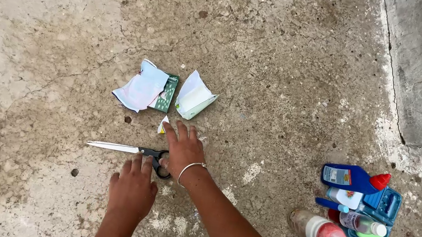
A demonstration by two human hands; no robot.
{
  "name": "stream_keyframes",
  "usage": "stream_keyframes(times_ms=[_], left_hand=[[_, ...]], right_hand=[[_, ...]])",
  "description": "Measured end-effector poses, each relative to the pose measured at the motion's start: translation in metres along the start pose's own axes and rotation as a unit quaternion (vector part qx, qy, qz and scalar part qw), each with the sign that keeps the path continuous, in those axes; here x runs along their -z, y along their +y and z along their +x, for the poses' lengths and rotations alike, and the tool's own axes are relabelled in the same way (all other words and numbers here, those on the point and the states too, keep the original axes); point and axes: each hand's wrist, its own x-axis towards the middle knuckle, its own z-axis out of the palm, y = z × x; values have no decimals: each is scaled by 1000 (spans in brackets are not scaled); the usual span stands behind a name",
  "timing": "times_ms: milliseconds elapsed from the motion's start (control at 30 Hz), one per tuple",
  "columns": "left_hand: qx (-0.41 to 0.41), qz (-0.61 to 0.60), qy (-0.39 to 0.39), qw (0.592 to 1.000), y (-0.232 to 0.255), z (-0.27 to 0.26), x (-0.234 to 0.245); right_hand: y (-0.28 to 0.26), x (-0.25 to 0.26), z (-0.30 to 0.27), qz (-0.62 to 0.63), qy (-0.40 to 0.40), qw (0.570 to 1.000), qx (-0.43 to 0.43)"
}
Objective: Opens a detergent bag and then uses scissors to repair or cut a window mesh screen in an outdoor area.
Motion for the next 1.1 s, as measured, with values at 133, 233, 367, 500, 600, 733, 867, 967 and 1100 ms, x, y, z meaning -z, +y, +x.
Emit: stream_keyframes(times_ms=[133, 233, 367, 500, 600, 733, 867, 967, 1100], left_hand=[[0, -29, 32, 999, -7, 49, -50], [16, -67, 34, 997, -13, 75, -79], [27, -101, 31, 994, -20, 92, -109], [11, -130, 71, 989, -21, 87, -115], [14, -195, 99, 976, -22, 81, -119], [21, -248, 122, 961, -22, 68, -113], [88, -401, 145, 900, -18, 34, -72], [111, -470, 170, 859, -19, 29, -76], [225, -629, 35, 743, -13, 5, -41]], right_hand=[[3, -35, 39, 25, 24, 999, -5], [2, -66, 52, 6, -53, 998, -34], [15, -140, 66, -28, -7, 999, 21], [6, -145, 52, -47, 26, 998, 20], [6, -159, 54, -67, 116, 991, 29], [-6, -136, 43, -83, -8, 995, -46], [-12, -124, 24, 34, -16, 999, -31], [-22, -98, 4, 94, -15, 995, 3], [-45, -50, -30, 168, -4, 986, 16]])
